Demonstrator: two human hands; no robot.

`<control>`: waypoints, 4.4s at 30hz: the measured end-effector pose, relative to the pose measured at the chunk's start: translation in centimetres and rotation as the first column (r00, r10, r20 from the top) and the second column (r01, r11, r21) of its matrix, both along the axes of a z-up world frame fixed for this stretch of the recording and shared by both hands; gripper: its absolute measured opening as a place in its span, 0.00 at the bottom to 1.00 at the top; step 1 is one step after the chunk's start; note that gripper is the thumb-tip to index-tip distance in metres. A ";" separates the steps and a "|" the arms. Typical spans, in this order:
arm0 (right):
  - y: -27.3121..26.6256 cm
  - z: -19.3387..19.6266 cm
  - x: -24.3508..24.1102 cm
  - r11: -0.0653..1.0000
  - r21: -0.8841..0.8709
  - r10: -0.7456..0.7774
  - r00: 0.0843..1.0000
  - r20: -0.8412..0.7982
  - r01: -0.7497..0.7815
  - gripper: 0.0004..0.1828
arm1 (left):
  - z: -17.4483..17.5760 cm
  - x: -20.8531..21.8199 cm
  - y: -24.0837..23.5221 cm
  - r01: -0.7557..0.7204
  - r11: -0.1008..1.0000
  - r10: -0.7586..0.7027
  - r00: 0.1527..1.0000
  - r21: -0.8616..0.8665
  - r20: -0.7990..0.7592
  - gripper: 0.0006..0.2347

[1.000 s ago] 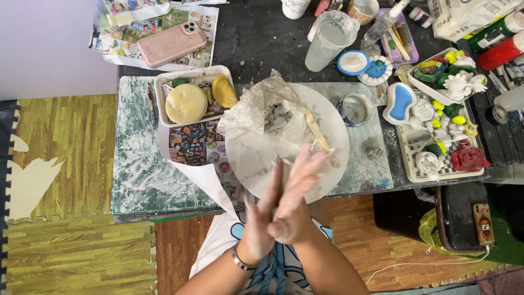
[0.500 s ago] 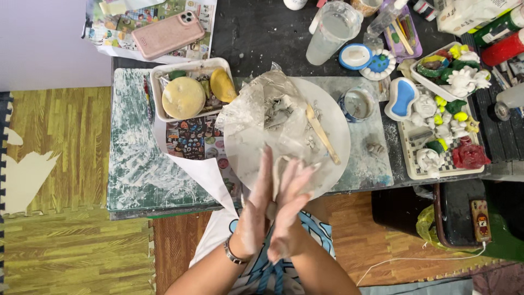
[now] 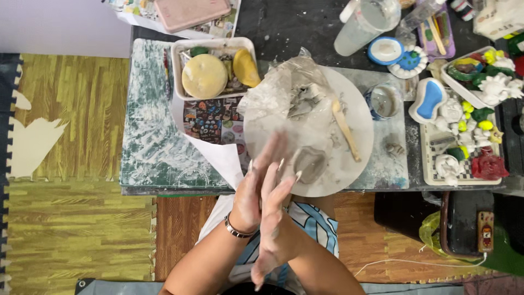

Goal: The person sits at a table and uses a wooden stick to scrape and shape a small piece of grey clay. They then roll the clay between their palms to form a ball, repeatedly adding small bits of clay to the piece and continuing to roll and shape it by hand.

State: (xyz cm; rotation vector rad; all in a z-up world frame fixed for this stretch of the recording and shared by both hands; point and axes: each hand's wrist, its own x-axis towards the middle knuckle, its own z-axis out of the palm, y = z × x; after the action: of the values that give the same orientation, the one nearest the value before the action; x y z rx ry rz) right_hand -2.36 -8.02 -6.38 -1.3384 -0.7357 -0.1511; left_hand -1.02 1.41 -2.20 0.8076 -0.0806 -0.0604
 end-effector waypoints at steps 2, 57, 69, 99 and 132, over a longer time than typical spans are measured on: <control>0.1 -0.1 -0.1 0.999 0.031 0.021 1.000 -0.023 -0.020 0.51 | -0.8 0.2 0.4 0.096 0.912 -0.134 0.989 -0.398 -0.068 0.38; 13.9 -5.5 6.4 0.810 -0.495 0.293 0.948 -0.124 -0.315 0.48 | -10.5 2.3 16.4 -0.315 0.944 0.323 0.943 0.095 -0.082 0.38; 12.6 -1.6 6.6 0.891 -0.253 0.338 0.923 -0.183 -0.377 0.50 | -8.2 4.8 15.8 -0.500 0.619 0.415 0.863 0.606 0.289 0.40; 1.0 4.3 3.5 0.938 -0.296 -0.171 0.984 0.050 0.178 0.51 | -0.7 -1.1 1.4 0.078 0.980 -0.090 0.994 0.185 0.058 0.45; -5.7 6.6 6.8 0.241 -0.876 -0.287 0.893 0.348 0.419 0.18 | 0.2 0.2 2.8 -0.046 0.902 -0.063 0.970 -0.430 -0.236 0.42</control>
State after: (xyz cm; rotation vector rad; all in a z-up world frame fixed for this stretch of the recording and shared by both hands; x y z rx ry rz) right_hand 4.40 -13.72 0.19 -2.7058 -0.5814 -0.1667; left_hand -0.81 4.25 -1.99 0.3477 0.1342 -0.1453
